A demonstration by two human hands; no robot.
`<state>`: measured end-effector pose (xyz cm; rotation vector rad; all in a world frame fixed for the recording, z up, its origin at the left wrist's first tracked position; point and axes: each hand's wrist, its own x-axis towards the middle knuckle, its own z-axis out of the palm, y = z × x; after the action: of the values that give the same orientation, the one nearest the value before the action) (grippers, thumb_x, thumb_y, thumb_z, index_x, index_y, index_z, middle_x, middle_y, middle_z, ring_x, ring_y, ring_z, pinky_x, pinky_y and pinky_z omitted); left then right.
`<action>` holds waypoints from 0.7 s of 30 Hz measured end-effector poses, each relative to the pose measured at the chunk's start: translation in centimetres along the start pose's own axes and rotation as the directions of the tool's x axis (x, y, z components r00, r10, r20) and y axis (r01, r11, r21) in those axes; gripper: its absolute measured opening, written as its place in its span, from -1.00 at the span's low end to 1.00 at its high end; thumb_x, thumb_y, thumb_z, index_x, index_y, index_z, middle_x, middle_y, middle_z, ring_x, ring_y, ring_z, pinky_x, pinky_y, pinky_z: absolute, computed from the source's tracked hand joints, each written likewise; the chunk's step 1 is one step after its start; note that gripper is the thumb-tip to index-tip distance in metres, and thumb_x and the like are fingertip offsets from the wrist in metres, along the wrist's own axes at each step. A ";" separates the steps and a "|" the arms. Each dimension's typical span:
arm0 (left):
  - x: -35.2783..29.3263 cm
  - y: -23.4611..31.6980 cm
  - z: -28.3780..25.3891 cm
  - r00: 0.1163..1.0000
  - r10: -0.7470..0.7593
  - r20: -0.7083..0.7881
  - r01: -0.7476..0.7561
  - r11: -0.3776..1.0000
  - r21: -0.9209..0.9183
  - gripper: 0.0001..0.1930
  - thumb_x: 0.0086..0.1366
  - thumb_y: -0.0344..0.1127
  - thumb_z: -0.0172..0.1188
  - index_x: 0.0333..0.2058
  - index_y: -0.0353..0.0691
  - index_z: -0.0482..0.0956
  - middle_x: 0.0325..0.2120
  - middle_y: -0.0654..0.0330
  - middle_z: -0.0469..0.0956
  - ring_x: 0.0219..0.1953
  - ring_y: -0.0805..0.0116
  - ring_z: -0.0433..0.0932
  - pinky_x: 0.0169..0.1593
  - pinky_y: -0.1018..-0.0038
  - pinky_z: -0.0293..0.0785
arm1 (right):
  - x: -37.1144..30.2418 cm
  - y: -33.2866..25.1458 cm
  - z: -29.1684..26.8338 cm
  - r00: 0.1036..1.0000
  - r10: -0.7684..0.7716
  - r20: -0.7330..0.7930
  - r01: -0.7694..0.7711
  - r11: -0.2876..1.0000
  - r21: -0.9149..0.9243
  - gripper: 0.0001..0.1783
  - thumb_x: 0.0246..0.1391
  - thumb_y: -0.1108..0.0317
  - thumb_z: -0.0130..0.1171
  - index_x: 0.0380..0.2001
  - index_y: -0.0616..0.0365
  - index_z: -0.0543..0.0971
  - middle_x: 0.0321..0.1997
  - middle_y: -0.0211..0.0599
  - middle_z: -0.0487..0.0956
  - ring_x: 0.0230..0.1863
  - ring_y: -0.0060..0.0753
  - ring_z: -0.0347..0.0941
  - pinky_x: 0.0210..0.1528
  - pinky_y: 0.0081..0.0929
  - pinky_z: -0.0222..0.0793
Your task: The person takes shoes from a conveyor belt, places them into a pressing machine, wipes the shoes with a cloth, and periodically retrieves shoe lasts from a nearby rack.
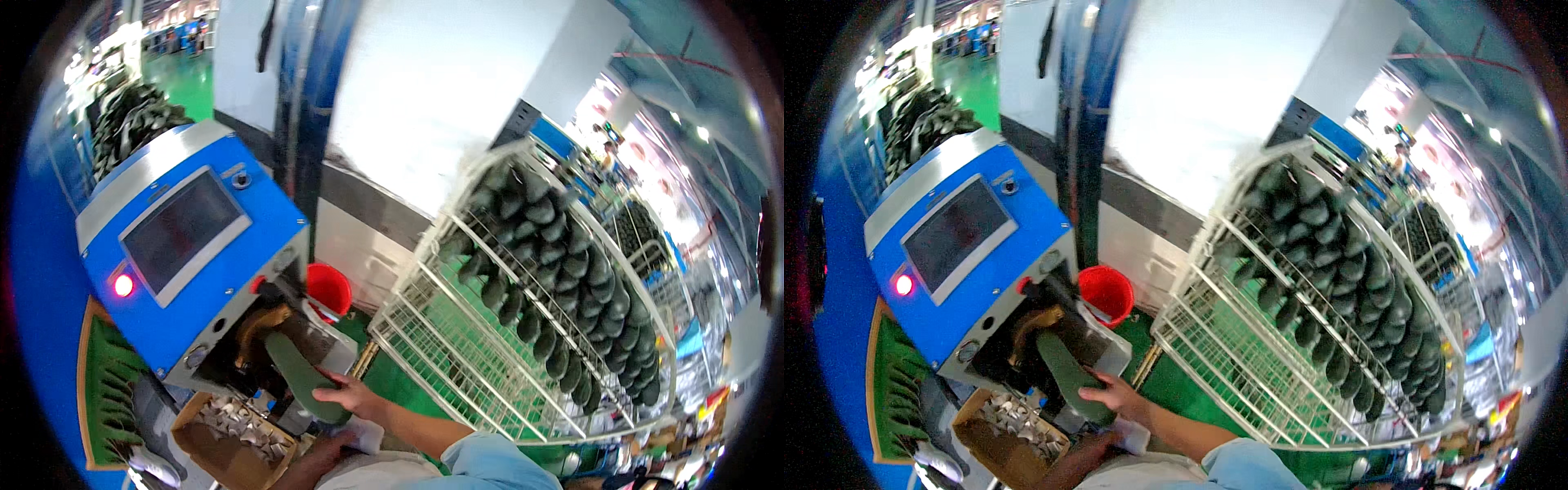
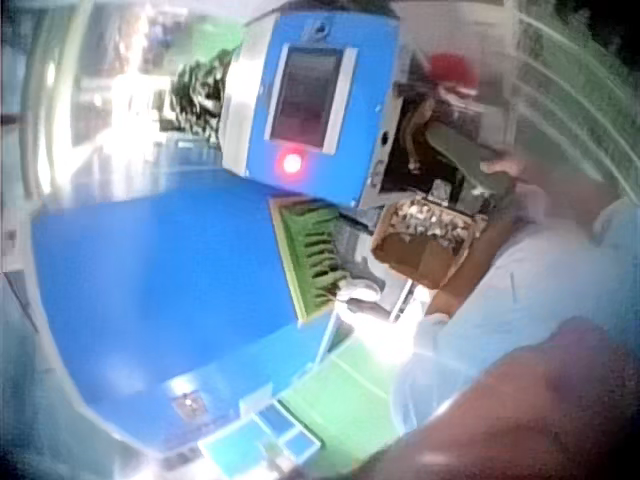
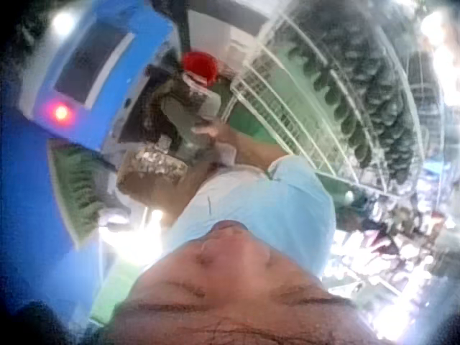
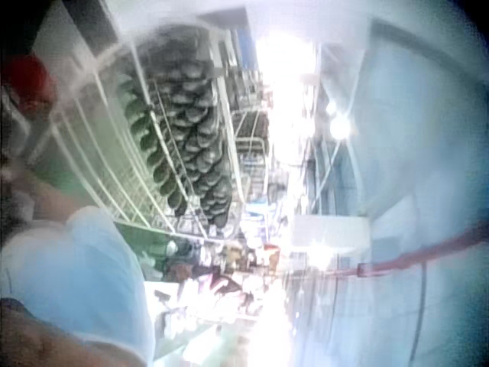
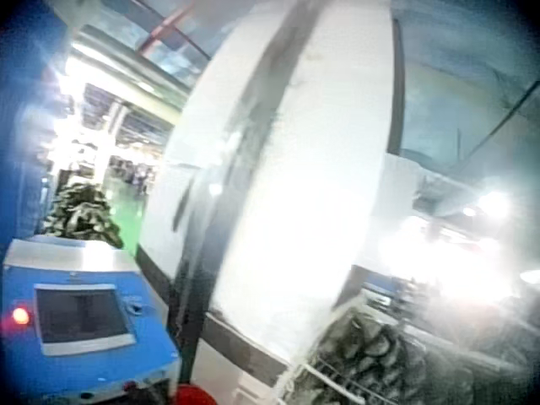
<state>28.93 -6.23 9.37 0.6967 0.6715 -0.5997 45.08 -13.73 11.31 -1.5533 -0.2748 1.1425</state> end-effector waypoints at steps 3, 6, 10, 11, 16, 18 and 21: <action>-0.8 0.1 -0.4 0.983 0.112 -0.146 -0.121 0.991 -0.060 -0.45 0.31 -0.05 0.10 0.15 -0.27 0.30 0.01 0.05 0.46 0.03 0.18 0.48 0.16 0.25 0.39 | -4.2 -1.4 -6.0 0.999 -0.053 0.001 0.049 0.931 0.361 -0.17 -0.01 0.20 0.33 0.28 0.26 0.25 0.14 -0.21 0.45 0.09 -0.37 0.42 0.15 -0.44 0.29; -2.5 0.2 -1.9 0.938 0.267 -0.223 -0.293 0.951 -0.094 -0.36 0.30 0.09 -0.01 0.20 -0.26 0.26 0.09 0.05 0.40 0.06 0.10 0.44 0.13 0.14 0.38 | -7.8 -1.9 -12.7 0.990 -0.091 -0.108 0.139 0.751 0.645 -0.52 0.13 0.27 0.13 0.09 0.28 0.42 -0.05 -0.18 0.56 -0.17 -0.31 0.55 -0.12 -0.35 0.53; -2.9 -1.8 -4.5 0.887 0.443 -0.132 -0.462 0.840 -0.284 -0.33 0.34 0.15 -0.14 0.26 -0.18 0.19 0.20 0.05 0.33 0.22 0.04 0.33 0.25 0.05 0.28 | -5.4 -1.9 -21.3 0.908 -0.255 -0.333 0.400 0.284 0.872 -0.45 0.09 -0.05 0.17 -0.03 0.16 0.43 -0.25 -0.13 0.55 -0.36 -0.30 0.57 -0.44 -0.47 0.59; -3.3 -1.9 -4.5 0.882 0.430 -0.193 -0.468 0.843 -0.263 -0.34 0.34 0.14 -0.14 0.27 -0.18 0.19 0.19 0.04 0.33 0.21 0.04 0.33 0.25 0.06 0.29 | -4.8 -2.7 -22.9 0.909 -0.182 -0.375 0.390 0.056 0.919 -0.41 0.07 -0.08 0.18 -0.04 0.20 0.45 -0.26 -0.11 0.56 -0.39 -0.29 0.56 -0.45 -0.46 0.58; -4.6 -1.4 -3.0 0.817 0.397 -0.418 -0.493 0.857 -0.149 -0.35 0.34 0.09 -0.14 0.27 -0.22 0.17 0.19 0.00 0.33 0.20 0.03 0.35 0.24 0.07 0.30 | 2.2 -6.0 -34.6 0.876 -0.447 -0.181 0.135 -0.132 0.982 -0.39 0.10 -0.08 0.14 -0.05 0.29 0.45 -0.32 -0.07 0.56 -0.37 -0.30 0.55 -0.40 -0.45 0.54; -5.3 -1.7 -3.3 0.777 0.433 -0.457 -0.540 0.832 -0.129 -0.35 0.34 0.07 -0.14 0.27 -0.23 0.17 0.19 -0.01 0.33 0.20 0.03 0.35 0.24 0.08 0.31 | 4.6 -6.2 -38.9 0.837 -0.303 -0.455 0.422 -0.170 0.891 -0.42 0.13 -0.09 0.08 -0.12 0.28 0.45 -0.41 -0.13 0.52 -0.43 -0.33 0.49 -0.44 -0.49 0.51; -11.1 -5.1 -6.3 0.588 0.538 -0.604 -0.718 0.691 -0.082 -0.36 0.34 0.04 -0.14 0.28 -0.25 0.16 0.18 -0.03 0.33 0.19 0.03 0.36 0.23 0.08 0.32 | 6.4 -9.3 -36.3 0.821 -0.072 -0.566 0.551 -0.157 0.819 -0.55 0.30 0.00 -0.12 -0.50 0.16 0.35 -0.61 -0.32 0.36 -0.61 -0.44 0.30 -0.62 -0.58 0.32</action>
<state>16.15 -1.78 11.84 0.7420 0.9441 0.4203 79.90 -28.89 12.32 -0.1250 0.4151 0.2806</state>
